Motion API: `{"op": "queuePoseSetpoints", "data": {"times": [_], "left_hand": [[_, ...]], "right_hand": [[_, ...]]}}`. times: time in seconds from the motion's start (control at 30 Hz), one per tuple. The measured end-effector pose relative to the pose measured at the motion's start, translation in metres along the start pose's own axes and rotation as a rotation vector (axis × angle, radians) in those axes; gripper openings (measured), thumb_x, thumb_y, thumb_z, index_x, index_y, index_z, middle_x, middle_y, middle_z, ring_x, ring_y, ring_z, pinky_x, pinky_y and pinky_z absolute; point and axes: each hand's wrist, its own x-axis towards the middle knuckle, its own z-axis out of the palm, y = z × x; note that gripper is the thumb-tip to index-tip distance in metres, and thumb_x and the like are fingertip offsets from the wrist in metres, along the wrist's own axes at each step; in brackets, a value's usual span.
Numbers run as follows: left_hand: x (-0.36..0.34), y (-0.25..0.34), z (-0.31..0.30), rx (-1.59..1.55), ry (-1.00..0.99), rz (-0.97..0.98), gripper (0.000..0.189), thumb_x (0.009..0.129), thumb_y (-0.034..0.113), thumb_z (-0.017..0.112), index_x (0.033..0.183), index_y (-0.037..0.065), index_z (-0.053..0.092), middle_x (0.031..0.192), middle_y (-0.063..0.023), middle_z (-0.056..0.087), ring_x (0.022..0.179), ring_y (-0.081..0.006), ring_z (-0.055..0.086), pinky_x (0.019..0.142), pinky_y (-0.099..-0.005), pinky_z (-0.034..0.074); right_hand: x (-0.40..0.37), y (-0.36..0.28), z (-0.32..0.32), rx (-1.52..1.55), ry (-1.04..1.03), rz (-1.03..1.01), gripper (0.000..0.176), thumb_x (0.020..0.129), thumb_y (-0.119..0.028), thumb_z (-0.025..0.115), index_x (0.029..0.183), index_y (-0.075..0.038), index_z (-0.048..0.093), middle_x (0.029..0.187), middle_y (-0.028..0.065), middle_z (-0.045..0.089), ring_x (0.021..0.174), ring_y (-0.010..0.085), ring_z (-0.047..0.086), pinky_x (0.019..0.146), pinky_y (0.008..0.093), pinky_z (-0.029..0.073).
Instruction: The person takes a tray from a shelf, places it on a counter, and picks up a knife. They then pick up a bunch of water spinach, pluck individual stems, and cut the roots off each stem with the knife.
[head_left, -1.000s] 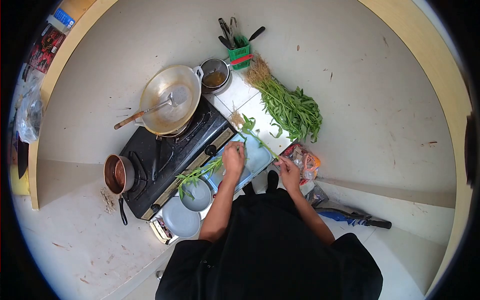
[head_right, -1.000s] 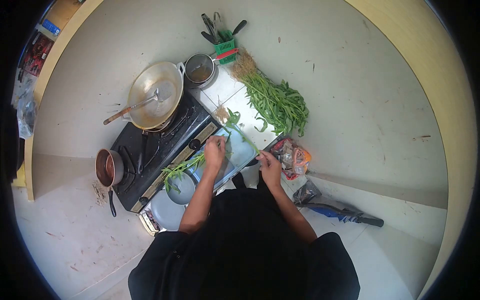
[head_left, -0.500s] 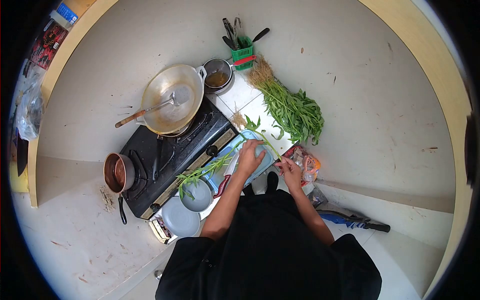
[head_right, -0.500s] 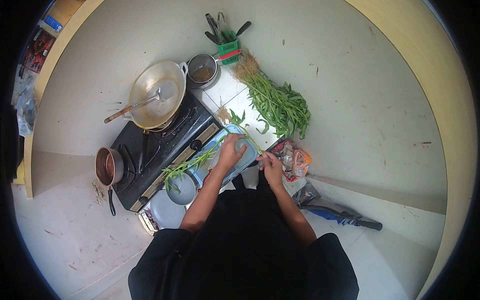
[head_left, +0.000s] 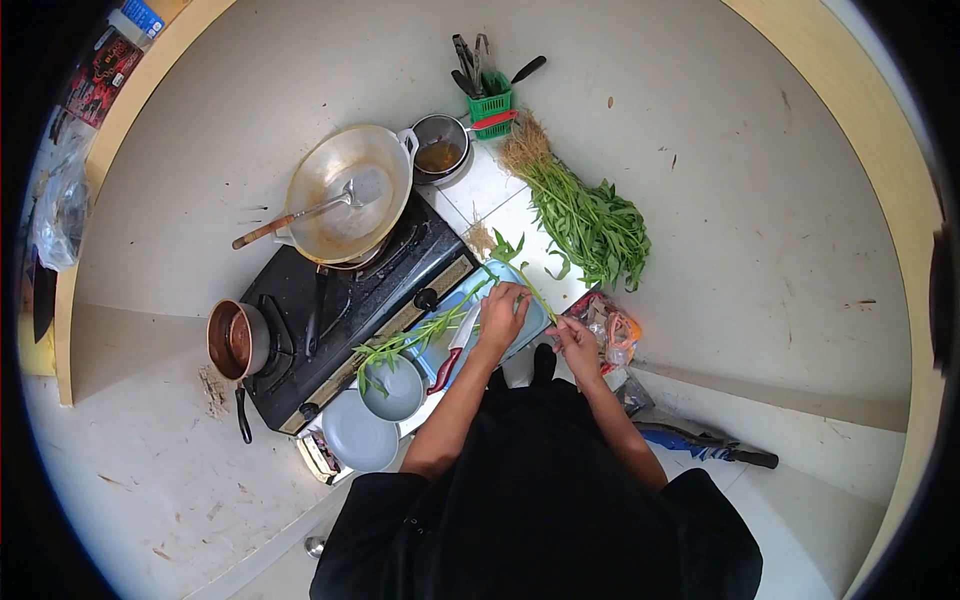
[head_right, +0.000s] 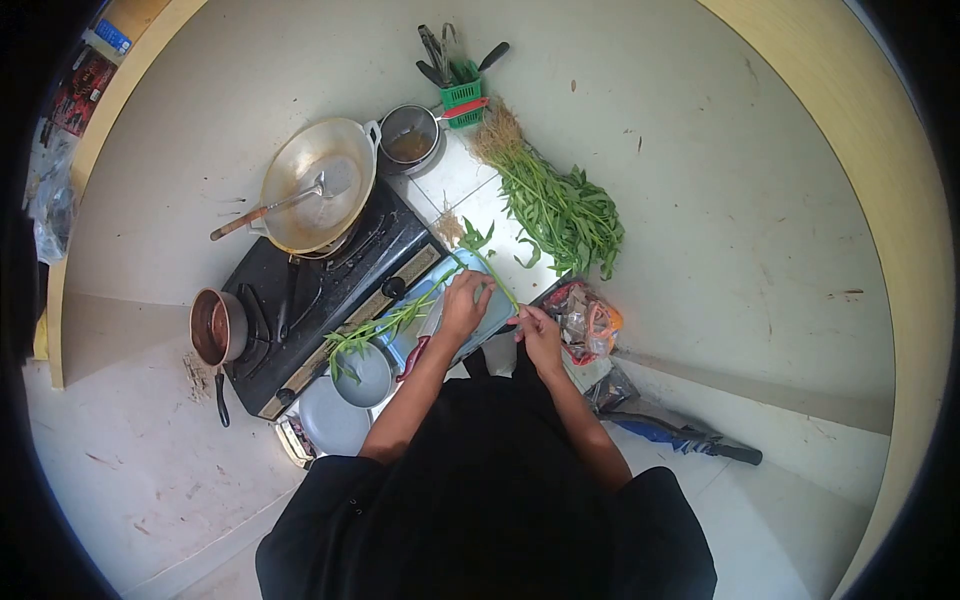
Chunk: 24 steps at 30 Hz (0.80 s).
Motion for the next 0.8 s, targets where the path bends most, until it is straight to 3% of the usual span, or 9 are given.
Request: {"op": "queuePoseSetpoints", "data": {"times": [0.1, 0.2, 0.27, 0.43, 0.53, 0.6, 0.63, 0.8], "left_hand": [[-0.002, 0.001, -0.001, -0.015, 0.007, 0.001, 0.011, 0.09, 0.015, 0.066, 0.098, 0.009, 0.07, 0.099, -0.0076, 0.068, 0.097, -0.0305, 0.062, 0.081, -0.0448, 0.045], [-0.003, 0.004, -0.004, -0.025, -0.033, -0.046, 0.013, 0.089, 0.012, 0.065, 0.098, 0.004, 0.07, 0.097, -0.0137, 0.07, 0.096, -0.0329, 0.065, 0.083, -0.0448, 0.049], [-0.005, 0.008, -0.009, 0.031, -0.036, -0.051, 0.013, 0.09, 0.013, 0.064, 0.098, 0.004, 0.07, 0.095, -0.0134, 0.07, 0.095, -0.0329, 0.066, 0.083, -0.0448, 0.048], [-0.006, 0.008, -0.011, 0.185, -0.047, -0.045, 0.014, 0.09, 0.017, 0.064, 0.097, 0.006, 0.07, 0.096, -0.0127, 0.071, 0.094, -0.0324, 0.066, 0.082, -0.0442, 0.048], [-0.005, -0.007, -0.005, 0.214, 0.064, 0.0, 0.015, 0.091, 0.017, 0.063, 0.095, 0.004, 0.069, 0.093, -0.0136, 0.071, 0.089, -0.0343, 0.067, 0.079, -0.0458, 0.05], [0.002, -0.027, -0.008, 0.223, 0.15, -0.149, 0.013, 0.091, 0.016, 0.061, 0.093, 0.006, 0.07, 0.092, -0.014, 0.069, 0.085, -0.0344, 0.066, 0.075, -0.0479, 0.049], [0.006, -0.036, -0.01, 0.07, 0.233, -0.179, 0.015, 0.092, 0.016, 0.06, 0.095, 0.004, 0.069, 0.089, -0.0174, 0.069, 0.081, -0.0373, 0.066, 0.073, -0.0491, 0.051], [0.024, -0.034, -0.034, 0.004, 0.206, -0.224, 0.017, 0.094, 0.017, 0.06, 0.096, 0.002, 0.069, 0.088, -0.0196, 0.069, 0.083, -0.038, 0.067, 0.077, -0.0473, 0.052]], "right_hand": [[-0.001, 0.0, -0.001, 0.014, -0.05, 0.029, 0.035, 0.105, -0.026, 0.052, 0.13, -0.002, 0.059, 0.098, 0.0045, 0.071, 0.067, 0.0065, 0.053, 0.059, 0.0203, 0.039], [-0.002, 0.003, -0.002, -0.07, -0.188, 0.061, 0.033, 0.106, -0.024, 0.049, 0.129, -0.003, 0.059, 0.094, 0.0019, 0.066, 0.072, 0.0075, 0.054, 0.062, 0.0214, 0.04], [-0.004, 0.004, 0.0, -0.029, -0.26, 0.05, 0.031, 0.107, -0.022, 0.045, 0.127, -0.004, 0.06, 0.086, -0.0007, 0.058, 0.074, 0.0083, 0.052, 0.065, 0.0217, 0.041], [-0.005, 0.001, 0.006, -0.067, -0.225, 0.033, 0.03, 0.108, -0.021, 0.043, 0.126, -0.004, 0.06, 0.081, -0.0019, 0.052, 0.071, 0.0082, 0.05, 0.064, 0.0224, 0.04], [-0.003, 0.004, 0.005, -0.113, -0.227, -0.009, 0.031, 0.108, -0.021, 0.042, 0.126, -0.005, 0.061, 0.081, -0.0018, 0.053, 0.071, 0.0077, 0.049, 0.063, 0.0227, 0.04], [-0.005, 0.003, 0.003, -0.138, -0.234, -0.025, 0.031, 0.108, -0.022, 0.042, 0.126, -0.005, 0.061, 0.08, -0.0017, 0.052, 0.071, 0.0075, 0.049, 0.063, 0.0226, 0.04], [-0.009, 0.0, 0.001, -0.1, -0.221, -0.015, 0.031, 0.108, -0.022, 0.042, 0.125, -0.004, 0.062, 0.079, -0.0008, 0.053, 0.07, 0.0082, 0.05, 0.063, 0.0237, 0.041], [-0.018, -0.004, -0.011, 0.057, -0.198, 0.073, 0.031, 0.108, -0.022, 0.041, 0.125, -0.006, 0.061, 0.08, -0.0016, 0.051, 0.072, 0.0078, 0.049, 0.065, 0.0222, 0.041]]}}
